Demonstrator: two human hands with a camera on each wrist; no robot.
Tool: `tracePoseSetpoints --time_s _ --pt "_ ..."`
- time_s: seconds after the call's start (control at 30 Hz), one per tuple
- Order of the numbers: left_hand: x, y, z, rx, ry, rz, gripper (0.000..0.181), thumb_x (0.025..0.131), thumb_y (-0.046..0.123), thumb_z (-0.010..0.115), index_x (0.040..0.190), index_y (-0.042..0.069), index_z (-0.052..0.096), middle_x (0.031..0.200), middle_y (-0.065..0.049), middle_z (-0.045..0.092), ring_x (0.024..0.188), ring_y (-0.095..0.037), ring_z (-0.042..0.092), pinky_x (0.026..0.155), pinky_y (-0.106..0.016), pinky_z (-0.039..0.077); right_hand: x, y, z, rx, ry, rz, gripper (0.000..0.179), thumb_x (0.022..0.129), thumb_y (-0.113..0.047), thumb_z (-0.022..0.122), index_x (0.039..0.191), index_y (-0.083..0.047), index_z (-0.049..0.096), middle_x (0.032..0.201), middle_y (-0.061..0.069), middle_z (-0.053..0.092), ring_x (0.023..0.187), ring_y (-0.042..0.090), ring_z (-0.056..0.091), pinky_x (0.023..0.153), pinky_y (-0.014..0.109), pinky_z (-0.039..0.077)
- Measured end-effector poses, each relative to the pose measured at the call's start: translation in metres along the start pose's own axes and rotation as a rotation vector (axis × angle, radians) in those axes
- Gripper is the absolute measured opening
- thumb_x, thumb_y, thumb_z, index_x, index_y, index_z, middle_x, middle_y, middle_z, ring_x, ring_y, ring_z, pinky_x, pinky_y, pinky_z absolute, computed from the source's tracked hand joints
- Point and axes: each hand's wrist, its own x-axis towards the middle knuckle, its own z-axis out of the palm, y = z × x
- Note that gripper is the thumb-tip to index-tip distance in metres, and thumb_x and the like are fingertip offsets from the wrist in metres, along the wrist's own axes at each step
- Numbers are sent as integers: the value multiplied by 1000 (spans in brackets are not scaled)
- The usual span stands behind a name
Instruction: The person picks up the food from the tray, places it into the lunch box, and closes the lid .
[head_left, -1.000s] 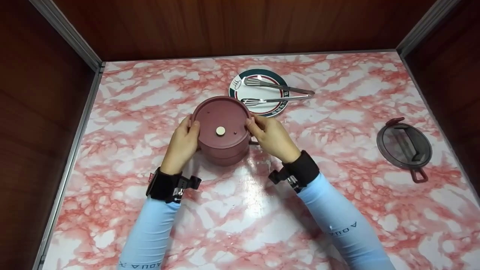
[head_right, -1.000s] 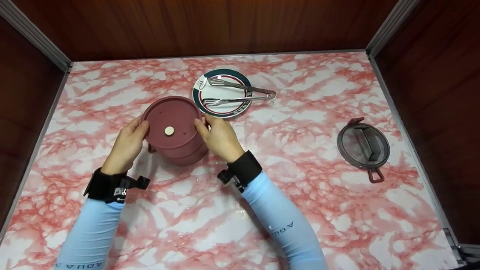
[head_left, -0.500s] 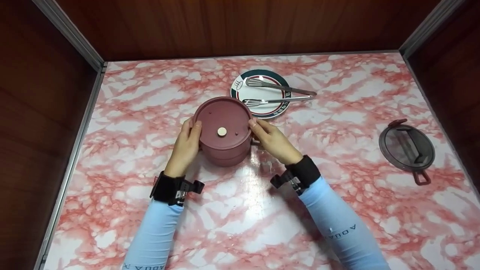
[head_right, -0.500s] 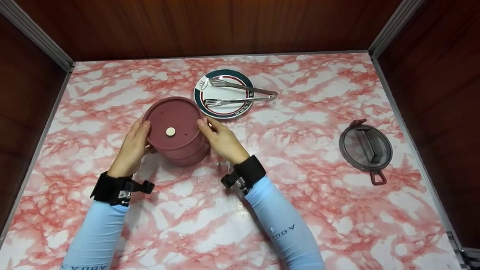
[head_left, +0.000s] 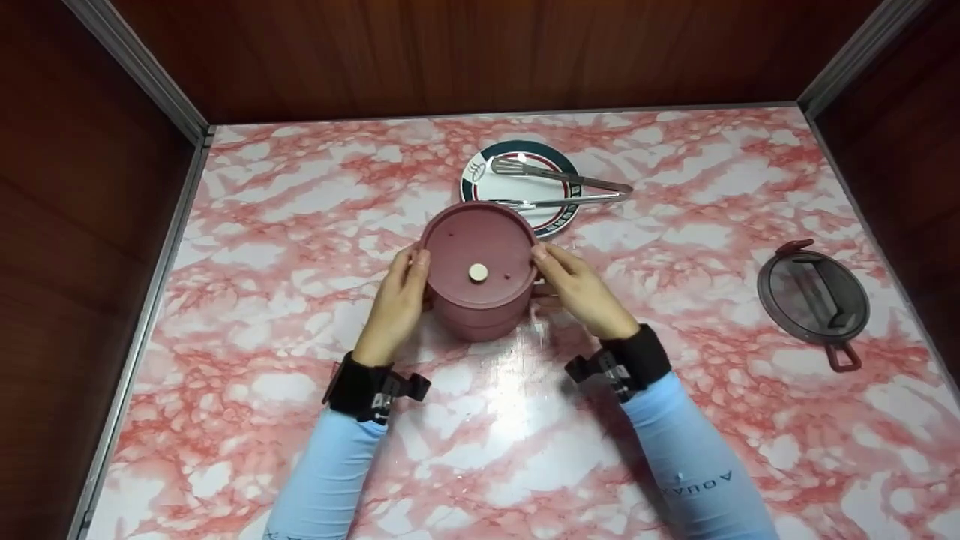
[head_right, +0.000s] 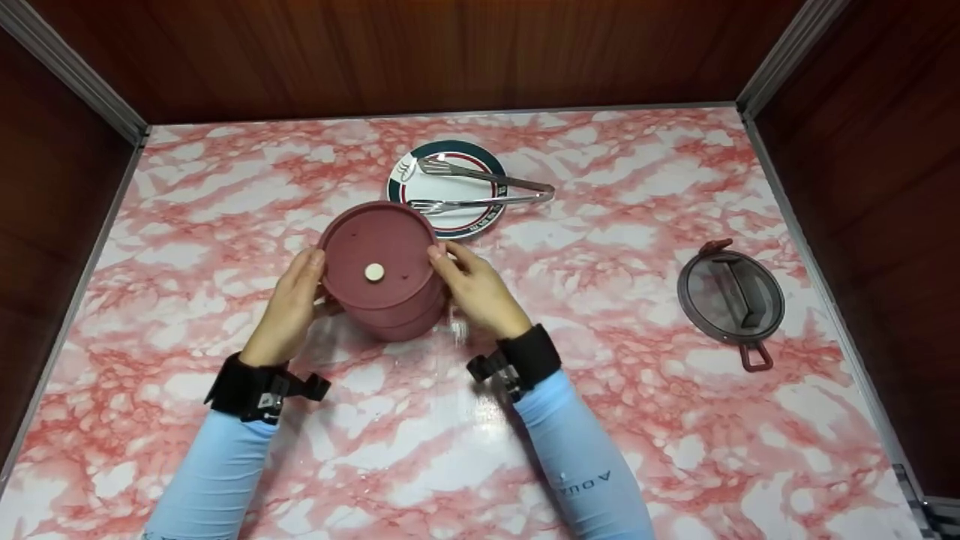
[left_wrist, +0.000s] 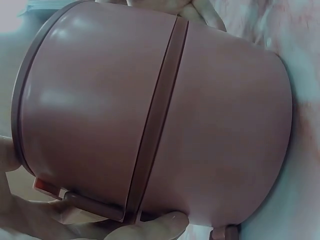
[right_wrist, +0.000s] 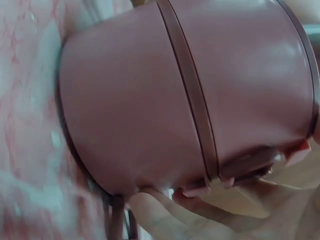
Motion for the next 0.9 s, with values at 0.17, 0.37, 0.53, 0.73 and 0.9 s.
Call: tracePoseSetpoints --time_s 0.17,0.37,0.53,0.73,0.9 --pt "-1 1 16 21 -12 5 55 105 48 40 147 12 43 146 -16 46 134 -29 44 109 -45 39 -9 2 -20 -54 -8 16 72 99 -54 51 150 -5 39 133 22 57 109 36 64 93 53 52" --pt "-3 6 34 17 -28 12 56 105 48 40 148 12 42 148 -16 45 137 -29 42 113 -46 34 -18 4 -44 -89 -54 -17 67 100 -48 53 148 -3 42 128 21 59 107 36 65 94 51 52" --pt "-4 8 49 -22 -60 36 56 105 48 41 147 12 43 146 -13 47 137 -26 42 114 -43 32 -25 5 -62 -127 -55 -22 66 100 -46 55 148 -2 42 130 20 59 107 33 66 94 48 52" --pt "-2 9 61 -24 -72 58 54 104 47 43 145 12 45 140 -10 53 133 -20 45 113 -38 33 -30 7 -78 -122 -56 -37 62 100 -41 57 145 1 45 125 22 61 105 31 67 95 51 51" --pt "-2 11 70 -14 -88 65 53 104 48 42 144 13 45 135 -9 56 127 -18 49 110 -37 37 -35 8 -89 -152 -62 -37 61 100 -41 56 145 -1 46 125 21 61 107 32 66 96 53 49"
